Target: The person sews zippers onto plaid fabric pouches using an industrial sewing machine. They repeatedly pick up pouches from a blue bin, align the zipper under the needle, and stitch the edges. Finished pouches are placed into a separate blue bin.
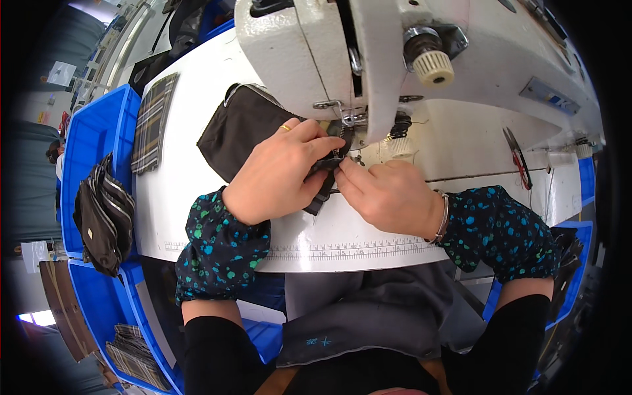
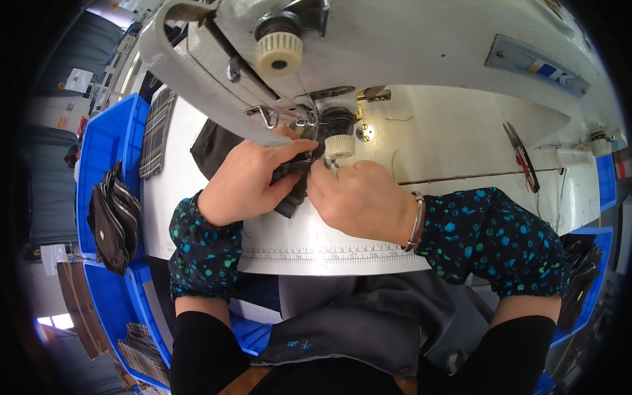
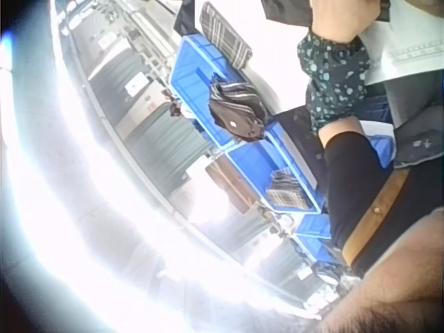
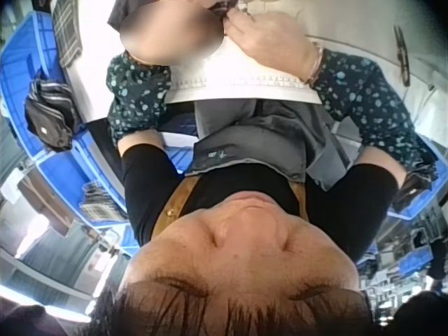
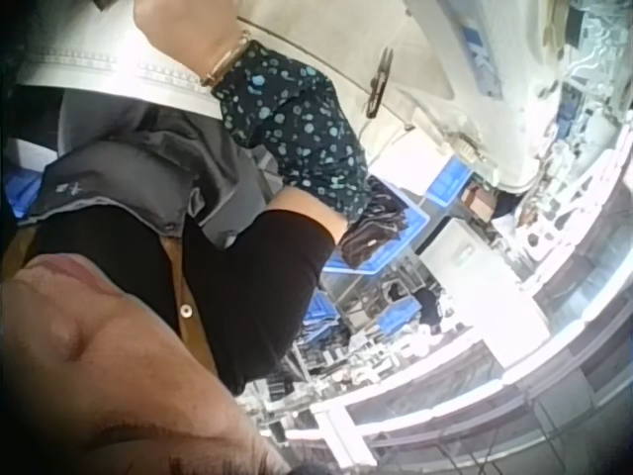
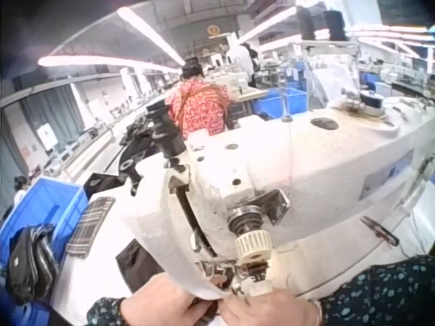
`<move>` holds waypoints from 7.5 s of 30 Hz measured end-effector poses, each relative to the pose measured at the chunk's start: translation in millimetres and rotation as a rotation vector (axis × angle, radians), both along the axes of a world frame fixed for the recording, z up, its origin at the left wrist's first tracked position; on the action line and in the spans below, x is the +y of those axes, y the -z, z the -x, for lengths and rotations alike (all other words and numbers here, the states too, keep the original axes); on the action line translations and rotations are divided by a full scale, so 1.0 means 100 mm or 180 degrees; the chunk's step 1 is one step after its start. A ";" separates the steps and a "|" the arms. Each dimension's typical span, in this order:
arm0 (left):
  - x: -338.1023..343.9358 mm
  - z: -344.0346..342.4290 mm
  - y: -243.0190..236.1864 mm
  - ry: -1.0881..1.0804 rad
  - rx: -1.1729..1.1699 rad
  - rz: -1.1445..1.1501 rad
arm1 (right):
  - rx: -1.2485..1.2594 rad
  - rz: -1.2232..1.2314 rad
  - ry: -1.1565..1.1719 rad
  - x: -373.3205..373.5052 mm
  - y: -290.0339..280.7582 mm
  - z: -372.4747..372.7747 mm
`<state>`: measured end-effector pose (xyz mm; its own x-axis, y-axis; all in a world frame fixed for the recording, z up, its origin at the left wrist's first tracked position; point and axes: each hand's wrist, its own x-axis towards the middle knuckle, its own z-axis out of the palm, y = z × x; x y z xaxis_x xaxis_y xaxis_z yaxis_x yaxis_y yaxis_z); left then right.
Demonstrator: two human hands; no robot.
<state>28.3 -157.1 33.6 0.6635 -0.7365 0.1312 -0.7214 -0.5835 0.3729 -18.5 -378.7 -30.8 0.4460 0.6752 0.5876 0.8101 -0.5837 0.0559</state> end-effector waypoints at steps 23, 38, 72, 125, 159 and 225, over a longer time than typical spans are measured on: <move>-0.10 0.15 0.11 -0.0364 -0.0209 -0.0192 | 0.0659 0.0033 -0.0086 0.00 -0.11 -0.04; -0.21 0.18 0.13 -0.0447 0.0091 0.0008 | 0.0601 0.0146 -0.0017 -0.05 -0.11 -0.03; -0.24 0.40 0.10 -0.0432 -0.1286 -0.0595 | 0.0156 0.0360 -0.0191 0.02 -0.08 0.11; -0.32 0.41 0.33 -0.0772 -0.1265 -0.0326 | 0.0014 0.0421 -0.0166 -0.02 -0.08 0.03; -0.23 0.36 0.31 -0.0268 -0.1676 -0.0293 | -0.0006 0.0381 -0.0102 0.01 -0.08 0.15; -0.19 0.06 0.37 -0.0592 -0.1413 -0.0136 | 0.0442 0.0374 0.0338 -0.01 -0.11 0.05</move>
<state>22.0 -176.4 -3.3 0.6712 -0.6216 0.4039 -0.6874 -0.7258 0.0255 -23.6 -379.9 -19.6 0.5895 0.6802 0.4356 0.7489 -0.6623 0.0207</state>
